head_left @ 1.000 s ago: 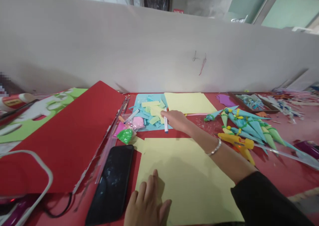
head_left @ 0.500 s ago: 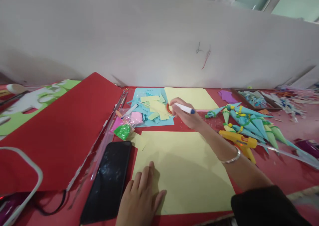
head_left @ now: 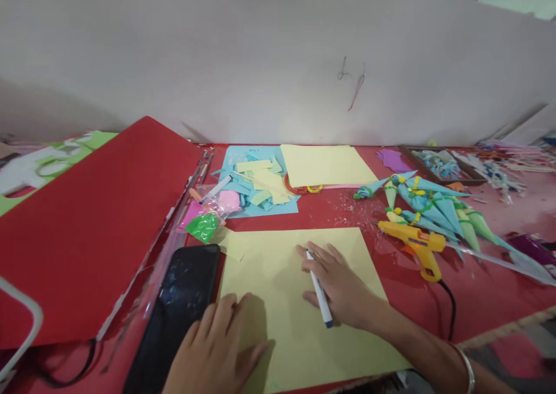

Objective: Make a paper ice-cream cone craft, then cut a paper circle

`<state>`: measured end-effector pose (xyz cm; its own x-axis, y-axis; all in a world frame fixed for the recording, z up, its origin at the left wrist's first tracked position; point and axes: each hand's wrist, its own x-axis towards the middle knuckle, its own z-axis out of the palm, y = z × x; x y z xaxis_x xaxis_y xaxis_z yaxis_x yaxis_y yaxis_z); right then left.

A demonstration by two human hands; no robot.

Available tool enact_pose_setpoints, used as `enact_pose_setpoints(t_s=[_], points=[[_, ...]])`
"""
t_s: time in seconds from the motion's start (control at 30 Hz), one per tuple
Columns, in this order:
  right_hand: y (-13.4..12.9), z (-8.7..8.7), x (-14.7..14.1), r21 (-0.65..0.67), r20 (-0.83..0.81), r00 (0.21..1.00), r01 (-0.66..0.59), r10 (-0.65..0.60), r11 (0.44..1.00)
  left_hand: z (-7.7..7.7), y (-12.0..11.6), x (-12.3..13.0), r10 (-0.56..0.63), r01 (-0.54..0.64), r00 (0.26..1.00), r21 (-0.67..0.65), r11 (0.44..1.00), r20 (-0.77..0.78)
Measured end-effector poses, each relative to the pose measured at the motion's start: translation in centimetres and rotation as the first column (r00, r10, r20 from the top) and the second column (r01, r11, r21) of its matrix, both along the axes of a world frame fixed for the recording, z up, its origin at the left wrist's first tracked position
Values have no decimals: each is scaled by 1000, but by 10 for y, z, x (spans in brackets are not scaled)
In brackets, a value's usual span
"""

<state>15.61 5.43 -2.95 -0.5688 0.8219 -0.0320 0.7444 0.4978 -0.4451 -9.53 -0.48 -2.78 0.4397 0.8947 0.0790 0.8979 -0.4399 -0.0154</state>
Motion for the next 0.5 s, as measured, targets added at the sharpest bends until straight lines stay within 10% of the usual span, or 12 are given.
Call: enact_pose_setpoints(t_s=[0.23,0.5], points=[[1,-6,4,60,54,997,-51,48,997,48,62,-12,268,-284,956,-130,950,-122],[0,-6,3,83,55,998,-47,43,995,37,103,1,202,-219,964,-85,972,-174]])
